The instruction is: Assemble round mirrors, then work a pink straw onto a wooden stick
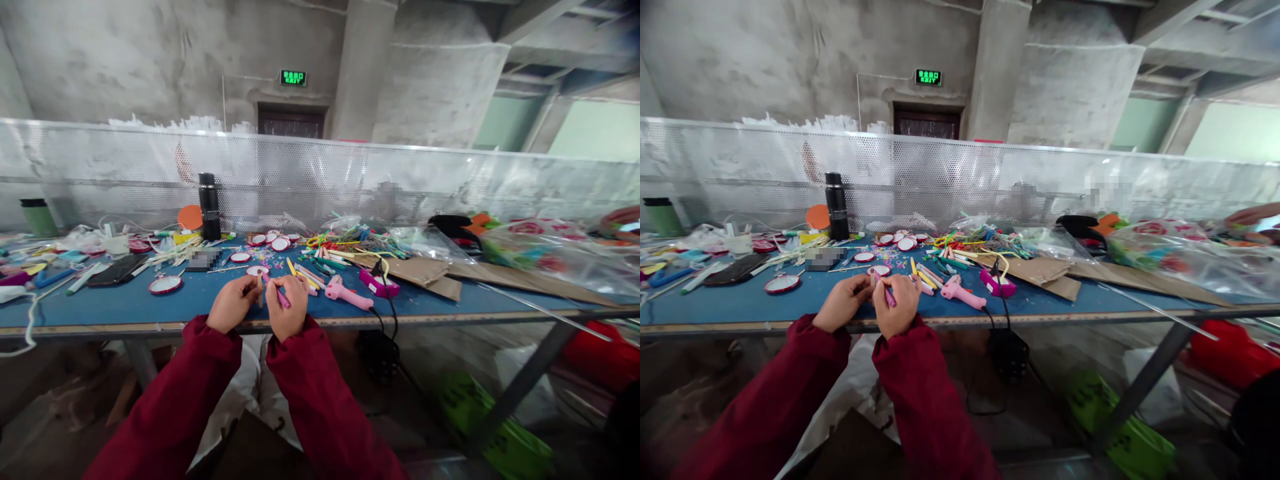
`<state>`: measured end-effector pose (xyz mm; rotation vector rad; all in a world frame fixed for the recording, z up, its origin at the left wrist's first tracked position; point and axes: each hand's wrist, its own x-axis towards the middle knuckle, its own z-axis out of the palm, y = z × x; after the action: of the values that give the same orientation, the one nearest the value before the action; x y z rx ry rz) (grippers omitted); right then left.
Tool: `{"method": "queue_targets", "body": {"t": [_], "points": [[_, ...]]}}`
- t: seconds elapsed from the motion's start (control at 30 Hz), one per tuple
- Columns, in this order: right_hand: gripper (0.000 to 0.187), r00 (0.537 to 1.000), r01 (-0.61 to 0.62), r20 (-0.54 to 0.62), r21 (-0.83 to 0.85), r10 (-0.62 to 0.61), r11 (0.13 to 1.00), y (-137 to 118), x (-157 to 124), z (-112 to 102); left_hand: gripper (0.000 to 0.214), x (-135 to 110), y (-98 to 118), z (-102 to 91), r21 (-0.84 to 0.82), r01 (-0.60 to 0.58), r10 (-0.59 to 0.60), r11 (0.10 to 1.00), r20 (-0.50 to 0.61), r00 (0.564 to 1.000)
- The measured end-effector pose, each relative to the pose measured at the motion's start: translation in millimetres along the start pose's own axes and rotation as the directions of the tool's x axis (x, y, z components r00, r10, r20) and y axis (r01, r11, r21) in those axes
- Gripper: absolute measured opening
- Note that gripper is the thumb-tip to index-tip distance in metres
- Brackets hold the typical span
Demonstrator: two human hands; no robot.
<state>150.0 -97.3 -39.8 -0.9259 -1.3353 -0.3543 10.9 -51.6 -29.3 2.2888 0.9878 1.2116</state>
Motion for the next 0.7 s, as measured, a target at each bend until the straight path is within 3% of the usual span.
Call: {"method": "queue_targets", "body": {"t": [0.7], "points": [[0.013,1.000,0.005,-0.010,0.017,-0.005,1.000,1.0,0.1,0.2,0.021,-0.3,0.4,-0.4,0.006,0.000,0.000,1.000,0.011,1.000]]}}
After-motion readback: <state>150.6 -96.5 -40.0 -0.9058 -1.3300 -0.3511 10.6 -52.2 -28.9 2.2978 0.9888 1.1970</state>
